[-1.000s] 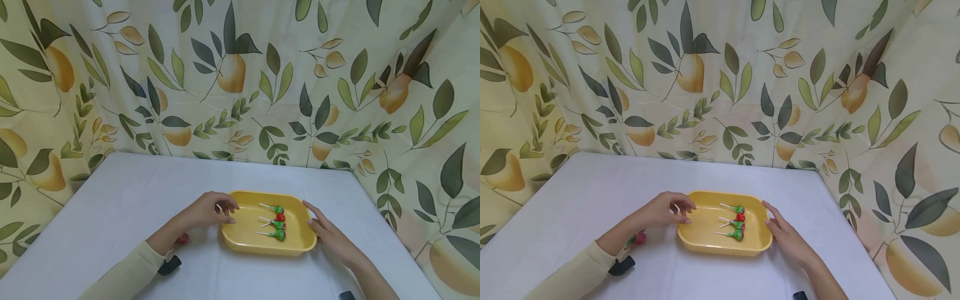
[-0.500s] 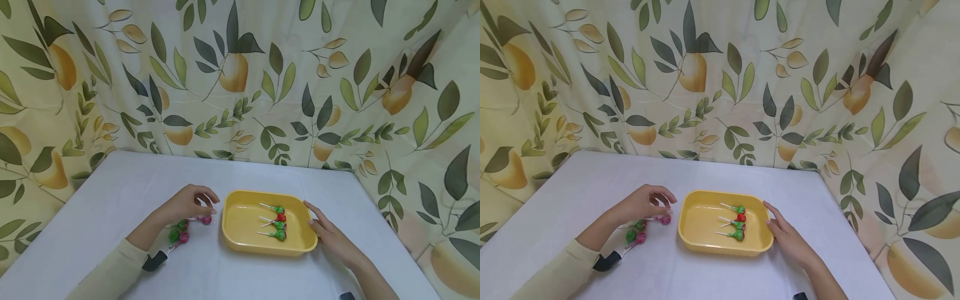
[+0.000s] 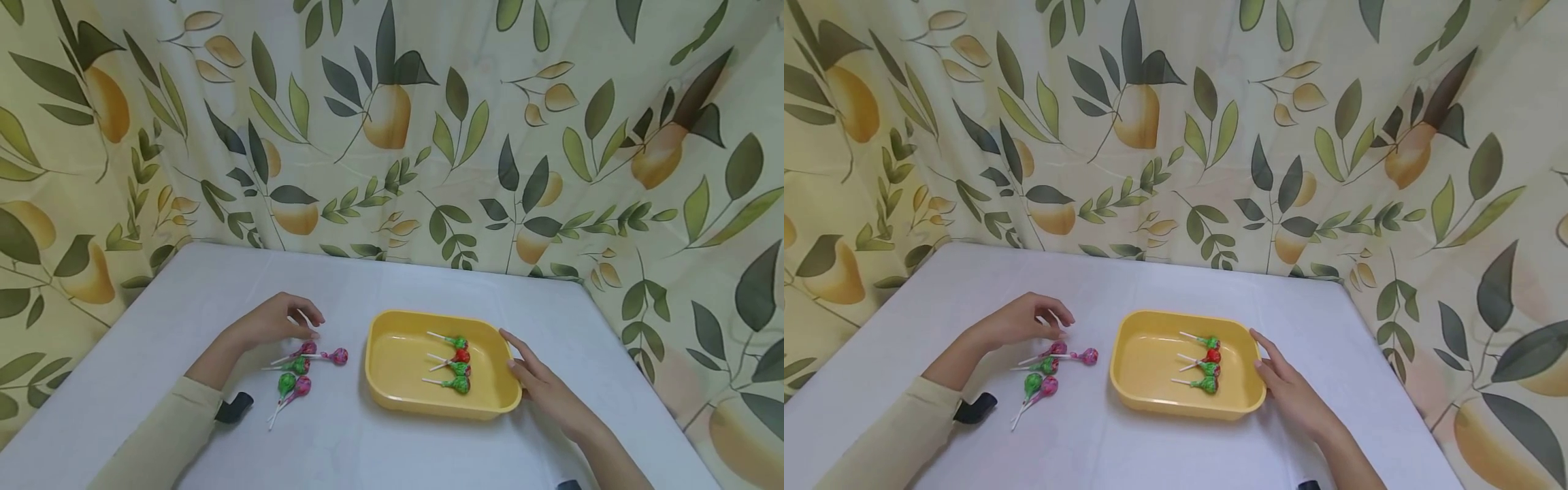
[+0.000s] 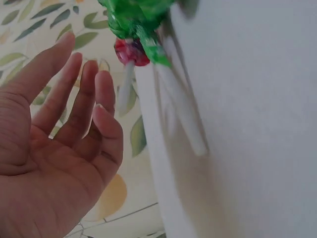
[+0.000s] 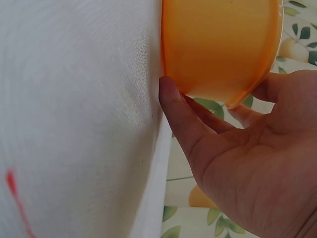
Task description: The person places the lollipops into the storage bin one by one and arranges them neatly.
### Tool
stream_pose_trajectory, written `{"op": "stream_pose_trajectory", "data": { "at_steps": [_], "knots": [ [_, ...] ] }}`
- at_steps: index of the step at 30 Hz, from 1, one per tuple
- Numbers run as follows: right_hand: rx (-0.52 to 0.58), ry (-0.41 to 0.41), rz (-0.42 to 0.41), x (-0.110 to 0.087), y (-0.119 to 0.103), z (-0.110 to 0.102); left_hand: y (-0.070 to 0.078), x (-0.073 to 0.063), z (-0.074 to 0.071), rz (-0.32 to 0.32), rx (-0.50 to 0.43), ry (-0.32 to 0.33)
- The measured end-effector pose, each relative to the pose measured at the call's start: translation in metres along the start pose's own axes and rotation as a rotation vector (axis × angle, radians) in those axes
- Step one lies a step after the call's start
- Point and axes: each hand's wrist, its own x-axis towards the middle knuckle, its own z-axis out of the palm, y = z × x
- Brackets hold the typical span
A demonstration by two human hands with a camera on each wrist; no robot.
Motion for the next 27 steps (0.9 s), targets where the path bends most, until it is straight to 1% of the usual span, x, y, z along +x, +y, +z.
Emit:
{"op": "stream_pose_trajectory", "data": {
  "at_steps": [3, 7, 10, 17, 20, 27],
  "knots": [
    [0.002, -0.005, -0.011, 0.0, 0.0, 0.0, -0.004, 0.0, -0.002, -0.03, -0.003, -0.025],
    [0.002, -0.004, -0.007, 0.0, 0.001, -0.001, -0.007, 0.0, -0.004, -0.046, -0.011, -0.063],
    [0.007, -0.005, -0.002, 0.001, 0.0, -0.001, -0.008, 0.0, -0.005, -0.073, -0.011, -0.068],
    [-0.003, 0.0, 0.006, 0.0, 0.0, -0.001, -0.013, -0.002, -0.004, -0.168, 0.011, -0.081],
    [-0.003, -0.001, 0.005, 0.0, 0.001, 0.0, -0.014, -0.003, -0.002, -0.181, 0.03, -0.084],
    [-0.002, -0.002, 0.01, 0.001, 0.002, 0.0, -0.012, -0.004, 0.001, -0.187, 0.082, -0.087]
  ]
}}
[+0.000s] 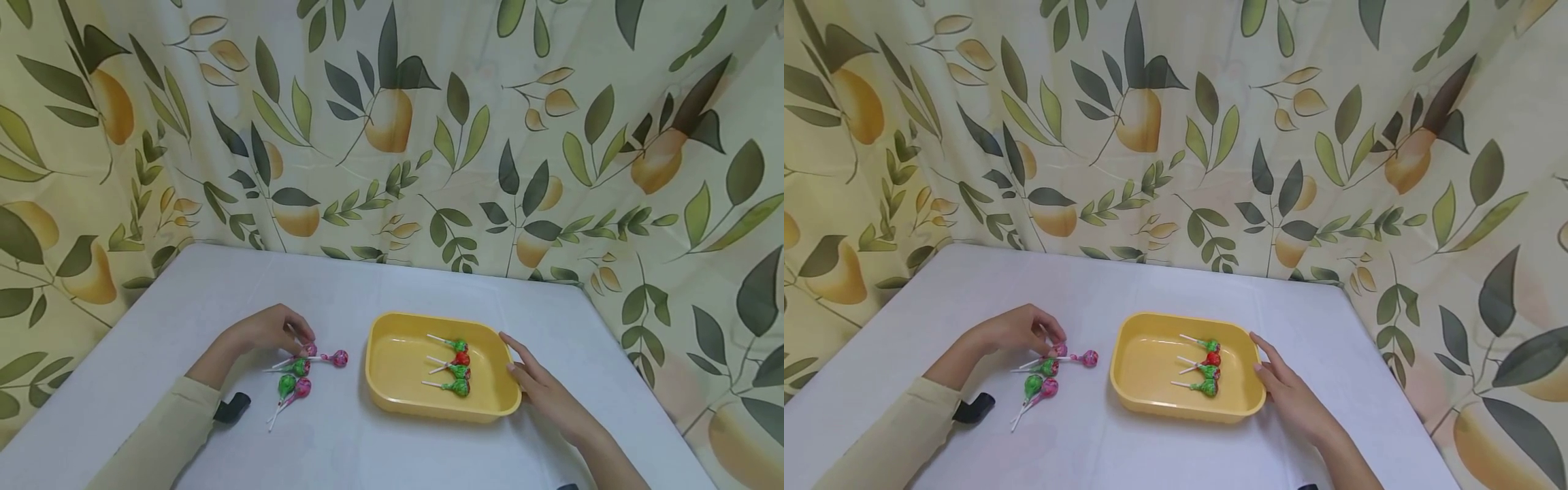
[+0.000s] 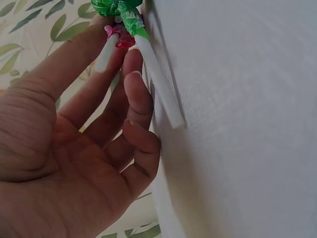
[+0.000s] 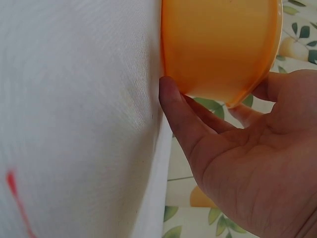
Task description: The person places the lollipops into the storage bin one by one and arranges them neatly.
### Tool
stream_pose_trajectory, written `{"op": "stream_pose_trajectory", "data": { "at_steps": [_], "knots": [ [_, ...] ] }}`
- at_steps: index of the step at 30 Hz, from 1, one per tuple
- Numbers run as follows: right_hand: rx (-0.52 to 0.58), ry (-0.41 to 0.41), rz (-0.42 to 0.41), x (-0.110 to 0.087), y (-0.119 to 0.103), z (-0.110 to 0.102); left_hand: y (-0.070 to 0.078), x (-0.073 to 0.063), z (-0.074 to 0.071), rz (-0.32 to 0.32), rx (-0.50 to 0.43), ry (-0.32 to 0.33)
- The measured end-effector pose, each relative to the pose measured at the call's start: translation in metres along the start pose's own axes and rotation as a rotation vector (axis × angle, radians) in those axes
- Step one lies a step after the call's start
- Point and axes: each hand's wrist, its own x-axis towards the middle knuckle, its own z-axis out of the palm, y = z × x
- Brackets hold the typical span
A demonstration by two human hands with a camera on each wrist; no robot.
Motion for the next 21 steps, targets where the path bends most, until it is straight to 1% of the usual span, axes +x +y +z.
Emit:
{"op": "stream_pose_trajectory", "data": {
  "at_steps": [5, 9, 14, 21],
  "knots": [
    [0.005, -0.005, -0.007, -0.0009, -0.0011, -0.0002, 0.0015, -0.0002, 0.0017, -0.018, 0.038, 0.003],
    [0.0, 0.001, -0.004, -0.0011, -0.0032, -0.0001, 0.0031, -0.0016, 0.0018, -0.02, 0.048, -0.002],
    [-0.008, 0.006, 0.001, -0.0002, -0.0036, -0.0003, 0.0039, -0.0017, 0.0007, 0.005, 0.042, -0.017],
    [-0.018, 0.005, 0.008, -0.0001, -0.0034, -0.0008, 0.0035, -0.0004, -0.0002, 0.05, 0.017, -0.022]
  ]
}}
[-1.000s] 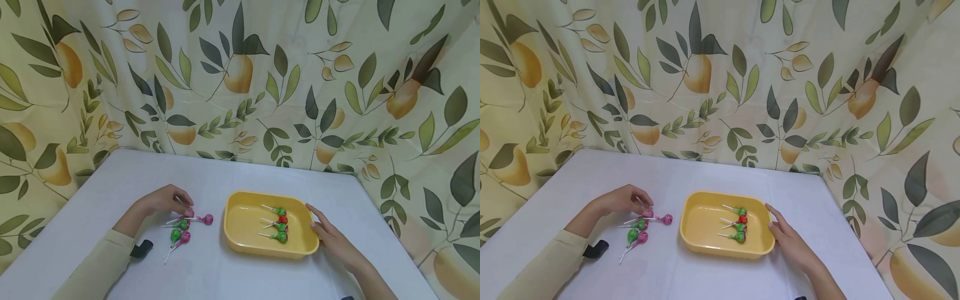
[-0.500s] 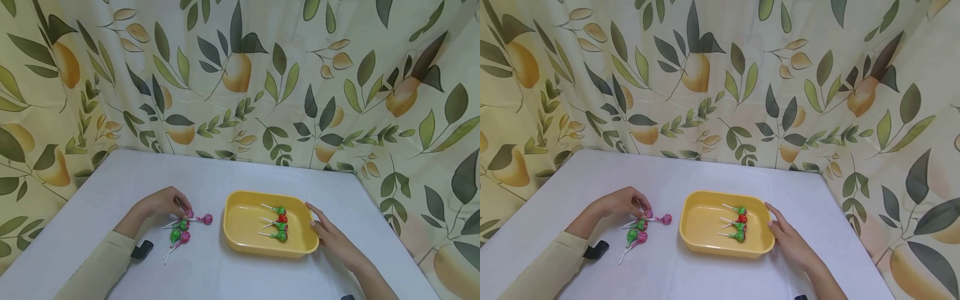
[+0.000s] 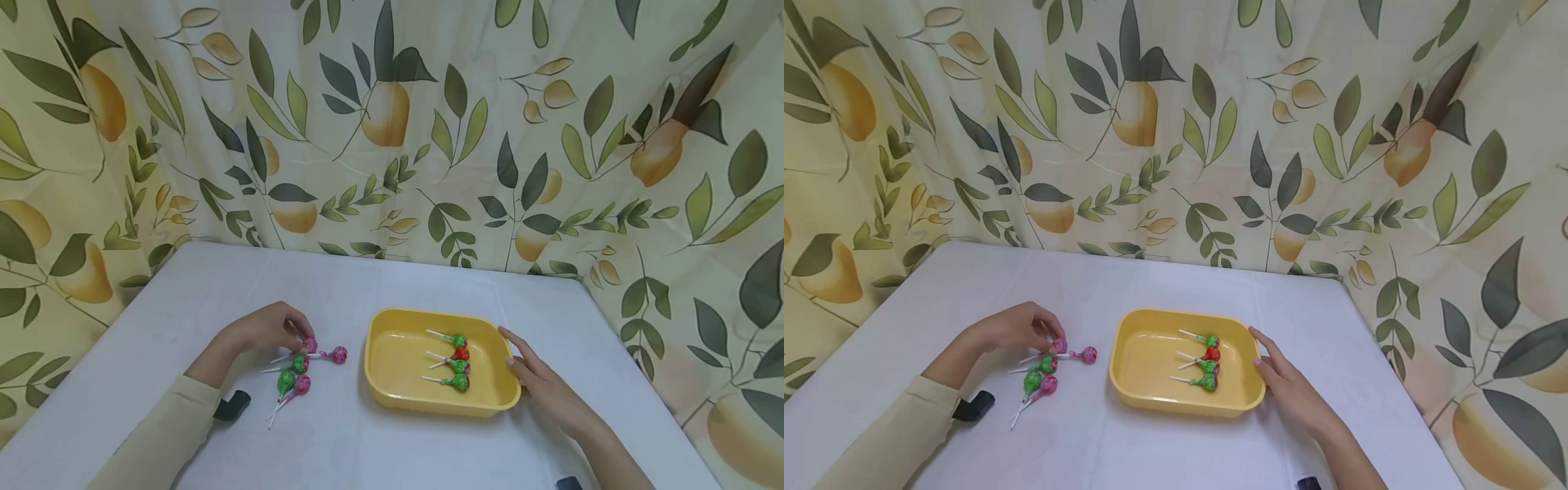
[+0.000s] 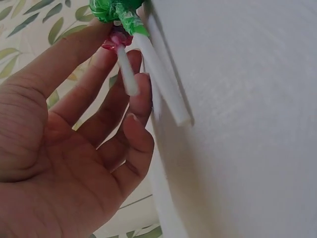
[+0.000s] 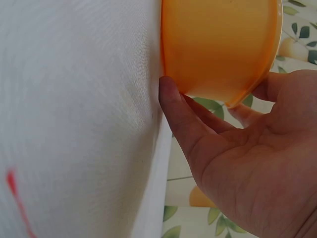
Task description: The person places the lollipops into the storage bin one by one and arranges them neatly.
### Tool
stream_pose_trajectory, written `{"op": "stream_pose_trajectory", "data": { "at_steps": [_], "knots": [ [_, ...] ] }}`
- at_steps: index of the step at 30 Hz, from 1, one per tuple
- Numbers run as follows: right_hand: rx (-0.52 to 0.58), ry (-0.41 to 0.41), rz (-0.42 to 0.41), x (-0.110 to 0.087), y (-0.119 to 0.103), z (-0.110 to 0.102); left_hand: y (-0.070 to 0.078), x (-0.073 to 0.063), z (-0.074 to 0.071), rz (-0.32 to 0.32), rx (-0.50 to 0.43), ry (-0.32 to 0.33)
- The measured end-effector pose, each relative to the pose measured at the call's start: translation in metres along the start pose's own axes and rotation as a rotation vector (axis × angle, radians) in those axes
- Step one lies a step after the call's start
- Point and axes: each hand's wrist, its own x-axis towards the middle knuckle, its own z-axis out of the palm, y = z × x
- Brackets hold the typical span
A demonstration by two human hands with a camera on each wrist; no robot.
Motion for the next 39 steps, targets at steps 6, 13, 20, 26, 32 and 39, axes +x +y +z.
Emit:
{"op": "stream_pose_trajectory", "data": {
  "at_steps": [6, 13, 20, 26, 32, 39],
  "knots": [
    [-0.017, 0.006, -0.01, 0.0, 0.0, 0.0, 0.003, 0.0, -0.003, 0.047, -0.052, -0.002],
    [-0.011, 0.009, -0.01, -0.002, 0.0, -0.001, 0.006, 0.005, -0.006, 0.101, -0.049, 0.033],
    [-0.014, 0.007, -0.01, -0.001, -0.001, -0.001, 0.019, 0.007, -0.005, 0.151, -0.029, 0.089],
    [-0.001, 0.002, 0.005, -0.001, -0.001, 0.0, 0.029, 0.012, -0.002, 0.16, -0.004, 0.108],
    [-0.016, 0.01, 0.018, -0.001, -0.001, 0.0, 0.043, 0.017, 0.0, 0.177, -0.003, 0.121],
    [-0.009, 0.01, 0.016, -0.001, 0.0, 0.0, 0.062, 0.027, 0.005, 0.234, 0.011, 0.122]
  ]
}}
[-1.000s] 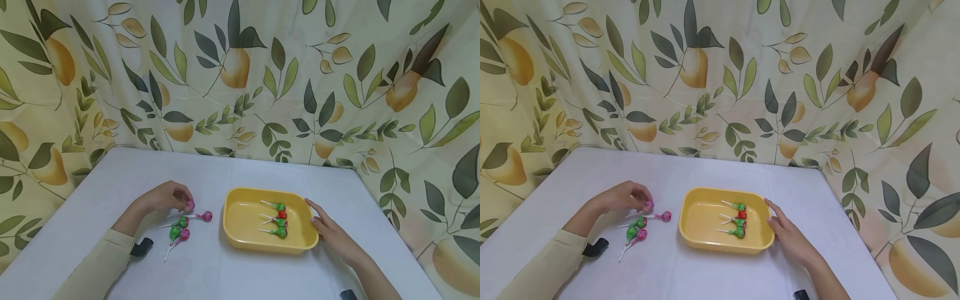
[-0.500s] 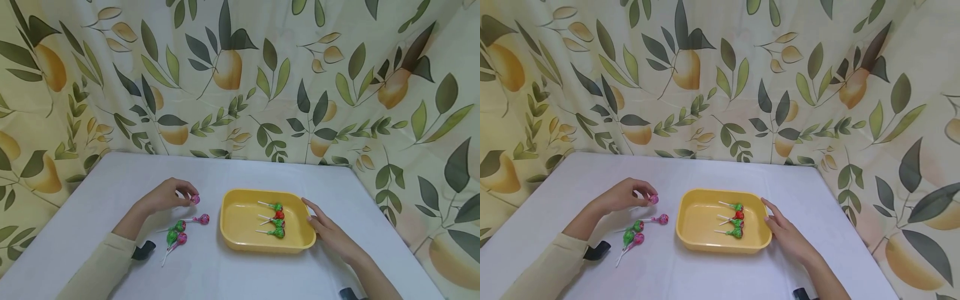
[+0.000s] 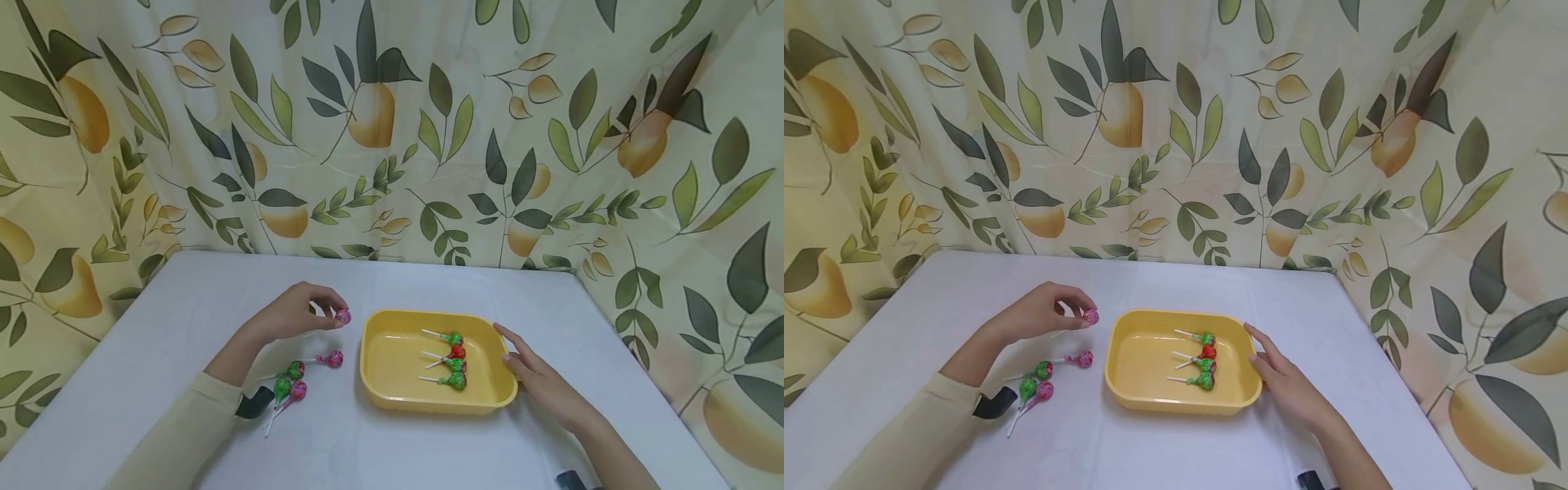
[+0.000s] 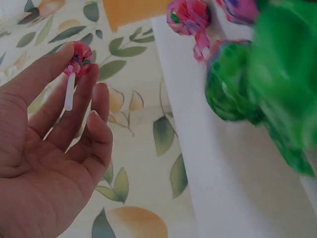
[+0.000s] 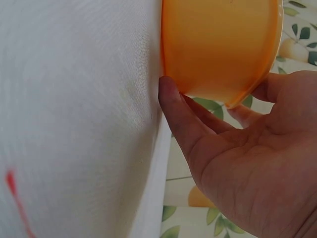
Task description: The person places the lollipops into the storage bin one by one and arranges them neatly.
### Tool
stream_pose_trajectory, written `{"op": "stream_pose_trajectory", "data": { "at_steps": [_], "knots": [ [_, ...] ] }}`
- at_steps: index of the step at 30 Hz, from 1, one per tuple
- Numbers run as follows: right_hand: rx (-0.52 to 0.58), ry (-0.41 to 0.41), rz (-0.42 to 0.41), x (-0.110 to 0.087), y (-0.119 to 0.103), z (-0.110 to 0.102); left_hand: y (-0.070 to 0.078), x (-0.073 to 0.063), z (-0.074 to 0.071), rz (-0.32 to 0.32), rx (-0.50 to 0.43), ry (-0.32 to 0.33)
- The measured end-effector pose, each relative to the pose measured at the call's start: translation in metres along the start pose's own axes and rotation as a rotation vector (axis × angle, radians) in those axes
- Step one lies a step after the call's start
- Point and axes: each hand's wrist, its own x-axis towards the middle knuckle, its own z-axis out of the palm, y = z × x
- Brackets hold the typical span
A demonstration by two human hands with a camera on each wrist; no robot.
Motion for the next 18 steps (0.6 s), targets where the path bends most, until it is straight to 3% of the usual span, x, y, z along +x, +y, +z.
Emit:
{"op": "stream_pose_trajectory", "data": {
  "at_steps": [10, 18],
  "knots": [
    [-0.009, 0.0, -0.011, -0.001, 0.0, -0.001, 0.02, 0.02, 0.016, 0.087, 0.007, -0.041],
    [-0.011, -0.002, -0.005, -0.001, 0.001, -0.001, 0.034, 0.033, 0.03, 0.108, -0.011, -0.089]
  ]
}}
